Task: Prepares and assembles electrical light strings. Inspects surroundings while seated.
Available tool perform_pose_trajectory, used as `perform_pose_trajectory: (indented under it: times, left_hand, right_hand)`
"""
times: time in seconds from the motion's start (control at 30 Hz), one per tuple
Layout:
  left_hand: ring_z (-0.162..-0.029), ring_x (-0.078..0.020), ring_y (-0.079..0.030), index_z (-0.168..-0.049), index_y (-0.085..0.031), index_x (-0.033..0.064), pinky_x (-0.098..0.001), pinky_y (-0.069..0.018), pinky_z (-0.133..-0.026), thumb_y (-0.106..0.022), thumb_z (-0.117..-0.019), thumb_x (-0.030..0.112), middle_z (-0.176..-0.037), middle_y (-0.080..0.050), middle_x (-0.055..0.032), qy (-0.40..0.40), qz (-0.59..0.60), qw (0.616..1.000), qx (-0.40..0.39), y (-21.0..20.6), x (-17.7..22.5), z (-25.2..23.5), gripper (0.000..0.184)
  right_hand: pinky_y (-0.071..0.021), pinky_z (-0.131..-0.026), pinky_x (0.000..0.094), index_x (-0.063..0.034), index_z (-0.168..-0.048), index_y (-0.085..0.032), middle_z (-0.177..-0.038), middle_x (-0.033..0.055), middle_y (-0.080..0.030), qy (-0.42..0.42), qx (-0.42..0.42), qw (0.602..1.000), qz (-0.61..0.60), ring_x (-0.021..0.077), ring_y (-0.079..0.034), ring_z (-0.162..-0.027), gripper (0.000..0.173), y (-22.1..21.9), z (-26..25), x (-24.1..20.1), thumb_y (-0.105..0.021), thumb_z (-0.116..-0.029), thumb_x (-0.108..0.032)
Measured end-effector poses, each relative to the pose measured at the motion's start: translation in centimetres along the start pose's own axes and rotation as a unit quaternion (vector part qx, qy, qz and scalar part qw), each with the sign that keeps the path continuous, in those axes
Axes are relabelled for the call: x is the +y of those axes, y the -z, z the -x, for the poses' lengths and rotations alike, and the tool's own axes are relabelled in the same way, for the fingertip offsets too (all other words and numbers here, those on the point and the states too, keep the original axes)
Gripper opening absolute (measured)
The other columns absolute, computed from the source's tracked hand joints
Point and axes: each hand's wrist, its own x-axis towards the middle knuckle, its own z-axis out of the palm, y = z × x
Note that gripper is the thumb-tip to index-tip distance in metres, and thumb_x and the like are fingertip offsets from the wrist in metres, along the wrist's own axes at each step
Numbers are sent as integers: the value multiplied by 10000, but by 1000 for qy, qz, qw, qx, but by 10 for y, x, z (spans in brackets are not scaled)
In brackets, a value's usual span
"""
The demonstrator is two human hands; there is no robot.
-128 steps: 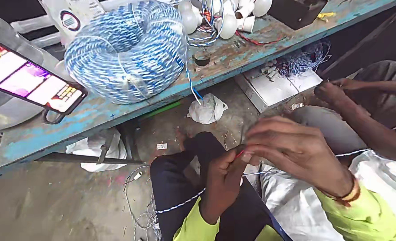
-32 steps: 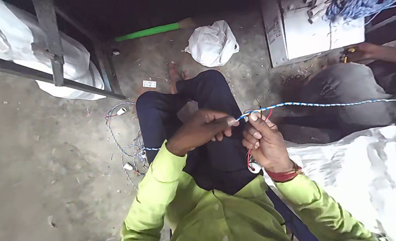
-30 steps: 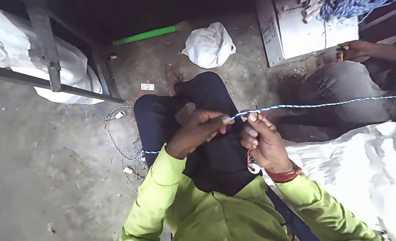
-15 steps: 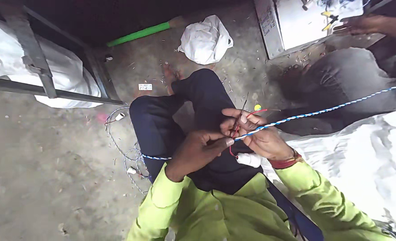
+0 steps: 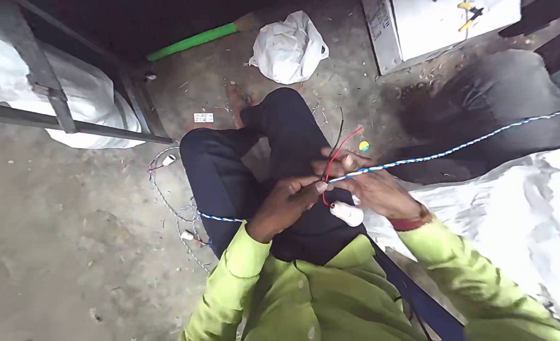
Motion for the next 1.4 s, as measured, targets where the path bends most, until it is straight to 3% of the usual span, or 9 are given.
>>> perform_pose_trajectory:
  times: [0.1,0.2,0.33,0.43,0.5,0.57,0.67,0.93,1.4]
  left_hand:
    - [-544,-9,-429,-1085,-748,52,-164,-362,-507,-555,-1057,165,-641,-510,62,-4,-59,998,26,3,0,1,225]
    - [-535,-2,-423,-1099,-747,59,-160,-356,-499,-553,-1056,166,-647,-525,61,-1,-91,996,12,1,-4,-1,226]
    - [-569,-19,-476,-1110,-762,101,-191,-403,-528,-566,-1055,209,-737,-627,45,-10,-189,982,-17,-8,-3,-3,230]
    - [-543,-43,-462,-1099,-765,109,-212,-394,-510,-556,-1059,219,-684,-582,42,-27,-226,974,-6,-8,5,3,239]
    - [-525,-46,-447,-1097,-763,91,-209,-378,-489,-564,-1056,196,-657,-562,33,-45,-216,975,19,-6,7,9,229]
    - [-534,-48,-464,-1137,-754,78,-210,-394,-494,-583,-1049,183,-696,-603,21,-66,-217,972,52,-8,6,13,219]
    - [-579,-64,-556,-1268,-698,86,-236,-482,-532,-611,-1036,196,-826,-699,-7,-93,-268,953,110,-17,3,17,271]
    - [-483,-37,-497,-793,-713,58,-205,-411,-457,-625,-1026,239,-589,-579,23,-104,-307,933,154,-40,12,39,308]
    - [-370,-10,-403,-898,-669,65,-148,-351,-361,-595,-1013,178,-502,-408,70,52,220,971,81,-57,46,64,178]
  right_hand:
    - [-608,-744,316,-128,-1072,-742,-900,-35,-758,-11,30,945,325,72,-715,-799,283,17,38,-18,-570,-1042,-351]
    - [-553,-702,221,-132,-1026,-782,-890,-32,-731,261,108,815,506,12,-647,-786,209,18,62,-44,-648,-1000,-291]
    - [-183,-1184,678,-175,-1313,-695,-1478,80,-578,399,-17,633,663,404,-342,-1483,331,15,32,-79,-555,-1016,-134]
    - [-120,-1123,831,-111,-1185,-746,-1145,93,-738,375,-122,581,712,417,-553,-1319,302,16,4,-80,-491,-1035,-48]
    - [-314,-1086,755,-87,-1027,-728,-839,76,-684,349,-160,571,726,334,-683,-981,262,15,0,-85,-470,-1023,-37]
    - [-529,-737,505,-93,-967,-730,-745,58,-622,351,-165,579,717,274,-655,-754,226,10,5,-93,-507,-1005,-100]
    - [-444,-477,385,-97,-890,-719,-694,30,-563,344,-129,638,677,218,-591,-593,269,3,20,-100,-502,-1017,-192]
    - [-508,-516,344,-138,-918,-743,-741,-15,-641,358,5,699,619,141,-640,-637,288,-9,71,-77,-524,-1018,-296]
    - [-524,-576,270,-62,-1169,-751,-782,31,-679,497,88,726,468,130,-640,-664,339,-34,98,-19,-489,-1044,-237]
